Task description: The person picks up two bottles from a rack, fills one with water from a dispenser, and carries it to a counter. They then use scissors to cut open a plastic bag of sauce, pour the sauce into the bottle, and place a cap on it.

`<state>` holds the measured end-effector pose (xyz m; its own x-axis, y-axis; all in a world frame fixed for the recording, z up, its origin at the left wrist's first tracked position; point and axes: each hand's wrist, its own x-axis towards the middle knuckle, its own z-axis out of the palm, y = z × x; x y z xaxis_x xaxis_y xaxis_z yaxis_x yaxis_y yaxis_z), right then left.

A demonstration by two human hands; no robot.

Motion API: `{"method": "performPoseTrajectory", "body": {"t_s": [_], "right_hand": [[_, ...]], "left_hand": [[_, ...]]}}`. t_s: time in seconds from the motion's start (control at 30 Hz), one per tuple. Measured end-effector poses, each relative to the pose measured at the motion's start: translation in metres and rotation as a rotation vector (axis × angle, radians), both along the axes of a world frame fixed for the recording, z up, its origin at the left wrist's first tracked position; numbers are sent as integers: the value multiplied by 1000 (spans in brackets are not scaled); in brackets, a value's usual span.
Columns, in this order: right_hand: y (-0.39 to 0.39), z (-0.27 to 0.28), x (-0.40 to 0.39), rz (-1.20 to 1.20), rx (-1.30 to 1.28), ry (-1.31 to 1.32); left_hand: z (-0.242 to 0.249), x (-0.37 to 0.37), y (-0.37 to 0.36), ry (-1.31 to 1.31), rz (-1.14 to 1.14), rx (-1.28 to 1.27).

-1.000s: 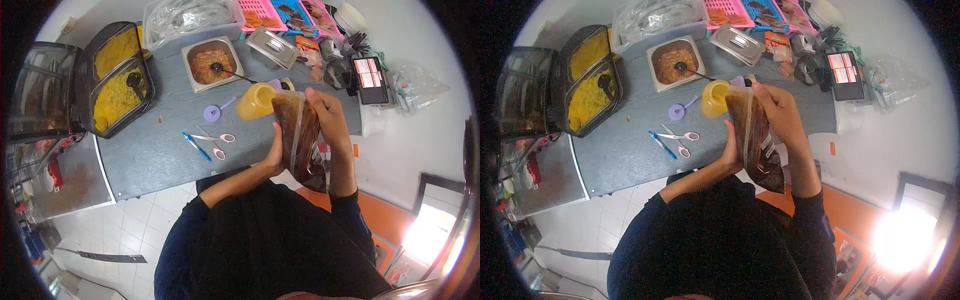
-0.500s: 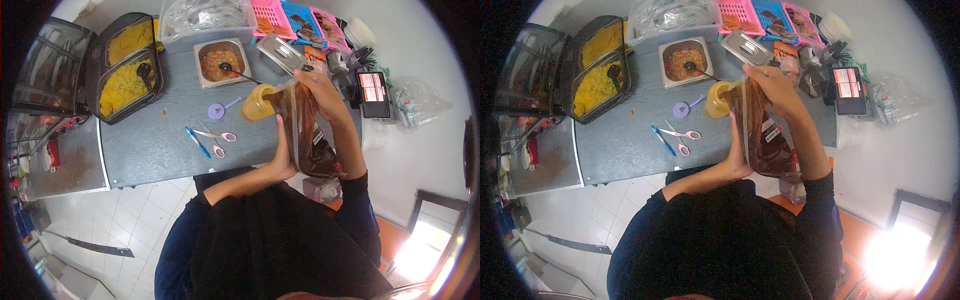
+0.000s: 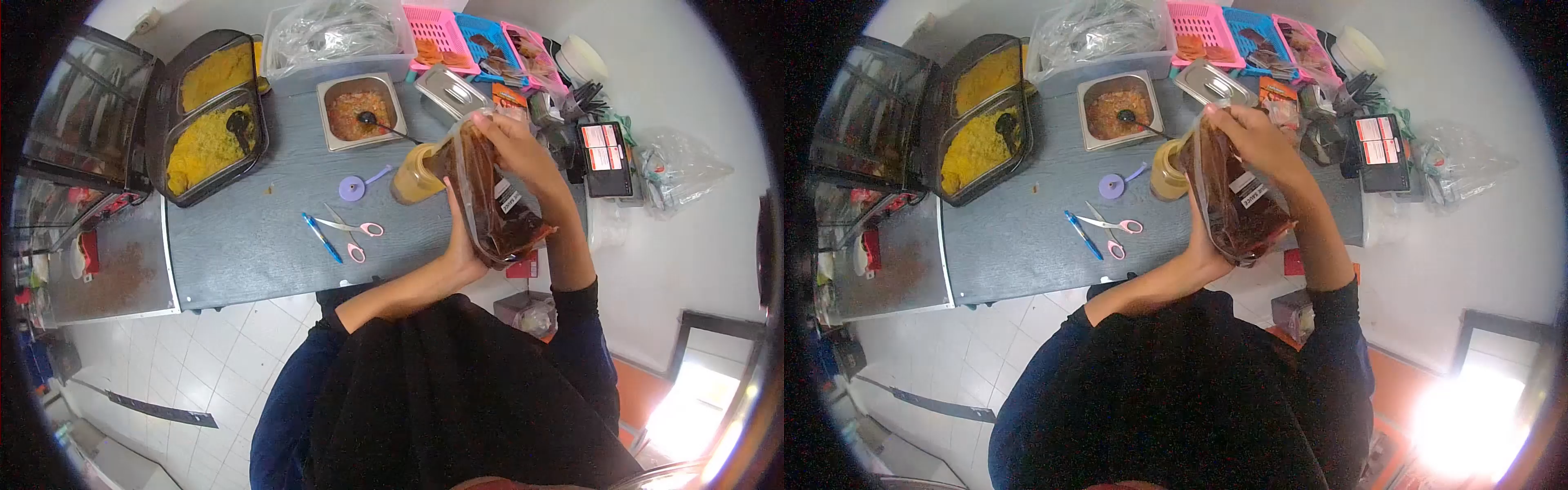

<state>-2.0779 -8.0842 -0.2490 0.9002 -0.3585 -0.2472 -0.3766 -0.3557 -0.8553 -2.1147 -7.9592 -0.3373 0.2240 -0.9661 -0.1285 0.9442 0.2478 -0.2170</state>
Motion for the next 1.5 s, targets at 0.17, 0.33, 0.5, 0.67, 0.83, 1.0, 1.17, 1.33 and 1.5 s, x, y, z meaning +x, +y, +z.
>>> {"method": "performPoseTrajectory", "body": {"t_s": [0.17,0.33,0.5,0.67,0.83,1.0,1.17,1.33,1.5], "right_hand": [[-10,7,-48,5,56,-233],[25,11,-121,-27,-168,-495],[65,-25,-122,-213,-435,-443],[72,-38,-115,-438,-499,-434],[72,-42,-107,-572,-668,-483],[66,-46,-91,-647,-685,-692],[64,-38,-85,-680,-611,-744],[63,-33,-81,-647,-573,-813],[59,-25,-82,-571,-663,-770]], "left_hand": [[-4,2,0,-4,10,-10],[-2,2,-2,55,6,-47],[-3,0,-5,13,49,56],[-10,3,-10,-15,73,-125],[8,7,-8,42,101,-8],[9,10,-6,-30,123,-22],[-3,24,-13,-159,267,11],[10,37,-8,-211,280,8],[8,38,-8,-133,237,-22]]}}
